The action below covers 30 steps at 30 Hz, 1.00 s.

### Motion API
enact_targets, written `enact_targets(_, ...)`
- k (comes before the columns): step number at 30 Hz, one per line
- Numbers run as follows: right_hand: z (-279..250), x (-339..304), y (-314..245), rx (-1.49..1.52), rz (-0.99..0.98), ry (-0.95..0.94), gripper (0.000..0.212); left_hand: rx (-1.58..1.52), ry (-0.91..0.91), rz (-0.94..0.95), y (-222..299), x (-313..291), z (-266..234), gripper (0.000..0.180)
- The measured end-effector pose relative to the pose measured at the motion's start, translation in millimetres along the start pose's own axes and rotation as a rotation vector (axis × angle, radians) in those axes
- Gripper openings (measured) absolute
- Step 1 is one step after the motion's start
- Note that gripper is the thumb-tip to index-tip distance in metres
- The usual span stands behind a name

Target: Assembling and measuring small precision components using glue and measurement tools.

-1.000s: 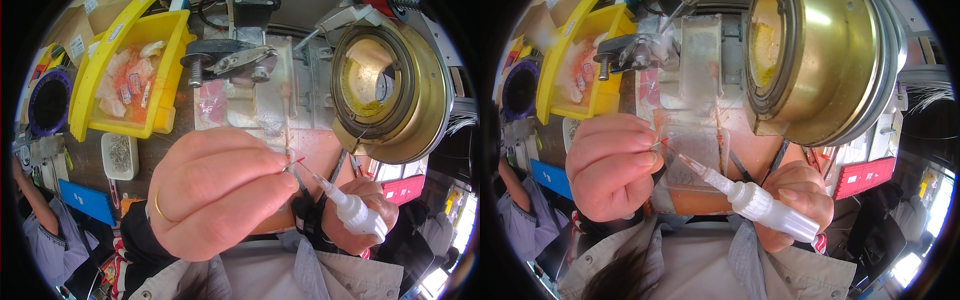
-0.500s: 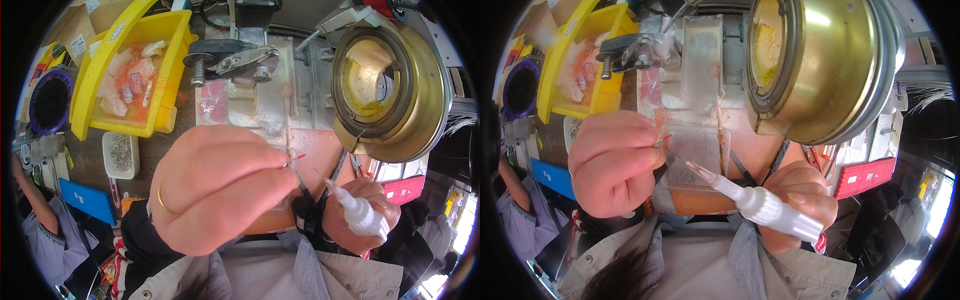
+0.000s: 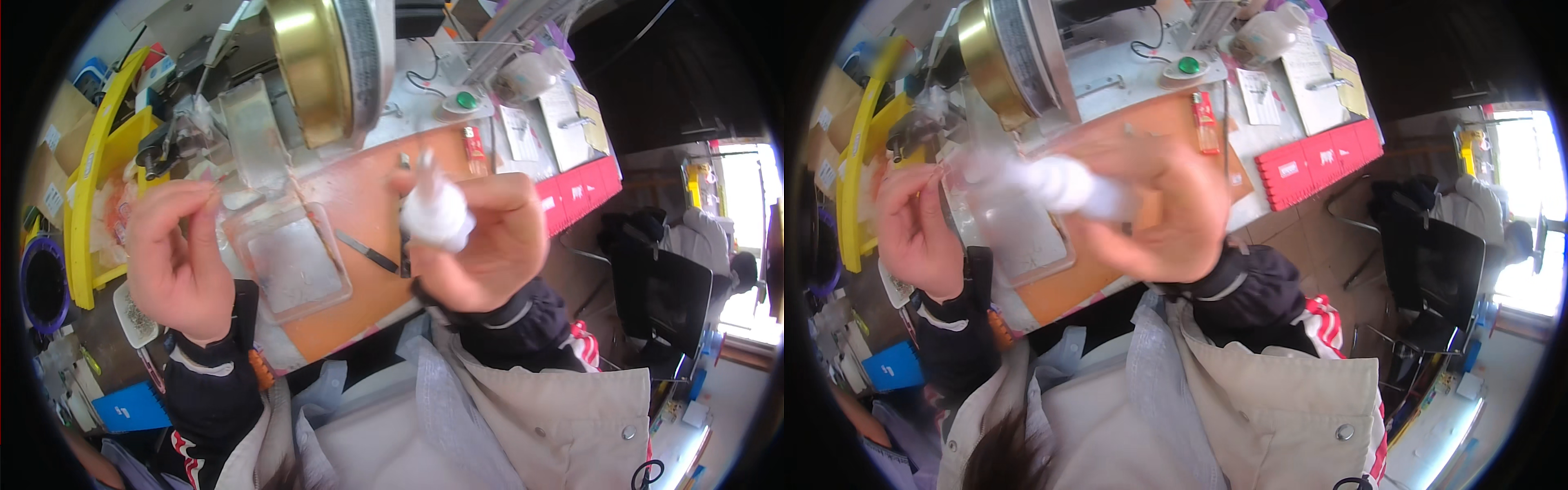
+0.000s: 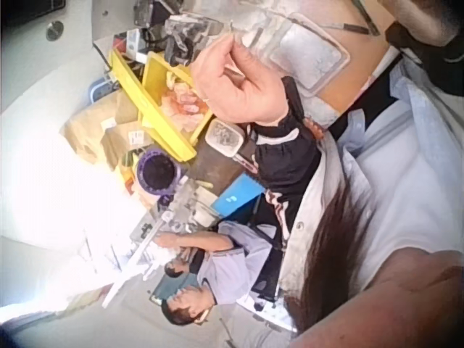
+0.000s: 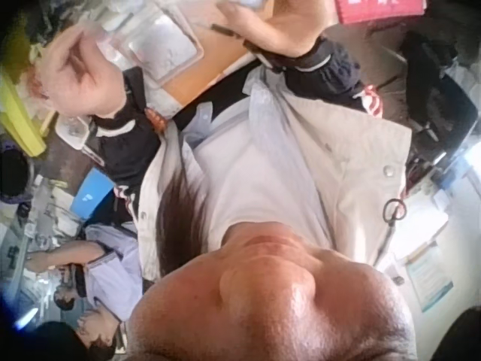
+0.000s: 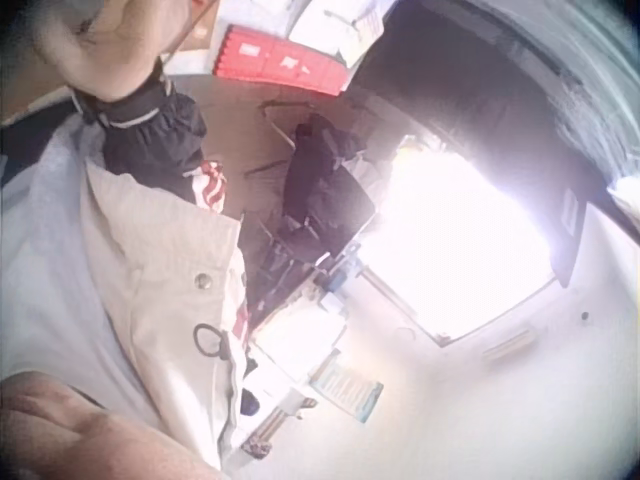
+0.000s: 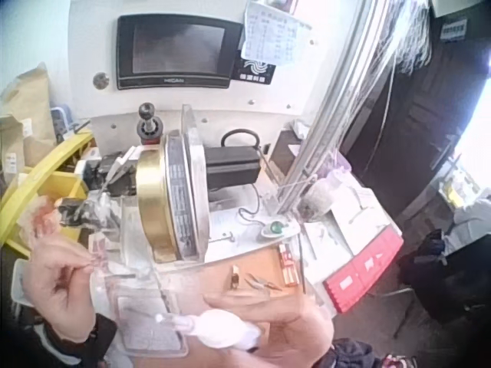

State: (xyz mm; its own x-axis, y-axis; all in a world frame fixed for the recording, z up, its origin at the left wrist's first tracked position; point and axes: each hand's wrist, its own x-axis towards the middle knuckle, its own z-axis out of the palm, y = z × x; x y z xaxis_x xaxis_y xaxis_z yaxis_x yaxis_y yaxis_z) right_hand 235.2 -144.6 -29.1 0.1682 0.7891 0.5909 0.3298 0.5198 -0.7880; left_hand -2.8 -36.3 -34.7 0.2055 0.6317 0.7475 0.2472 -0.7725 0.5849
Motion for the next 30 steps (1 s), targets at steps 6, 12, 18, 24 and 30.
enact_targets(6, -87, -14, -8, -0.745, 0.247, 0.096, 0.030, -0.005, 0.029, 0.028, 0, -2, 2, 0.020)
enact_targets(12, -110, -36, 16, -1.258, 0.309, -0.158, 0.036, 0.000, 0.063, 0.023, -1, 0, 1, 0.019)
enact_targets(18, -85, -15, -14, -1.098, 0.131, -0.078, 0.038, 0.080, 0.071, 0.049, 3, 0, 2, 0.021)
enact_targets(24, -8, -3, -14, -0.895, 0.399, -0.534, 0.041, 0.011, 0.108, 0.089, 0, 4, 2, 0.023)
enact_targets(30, -6, -5, 10, -0.780, 0.472, -0.535, 0.027, 0.068, 0.096, 0.074, 4, 6, -3, 0.019)
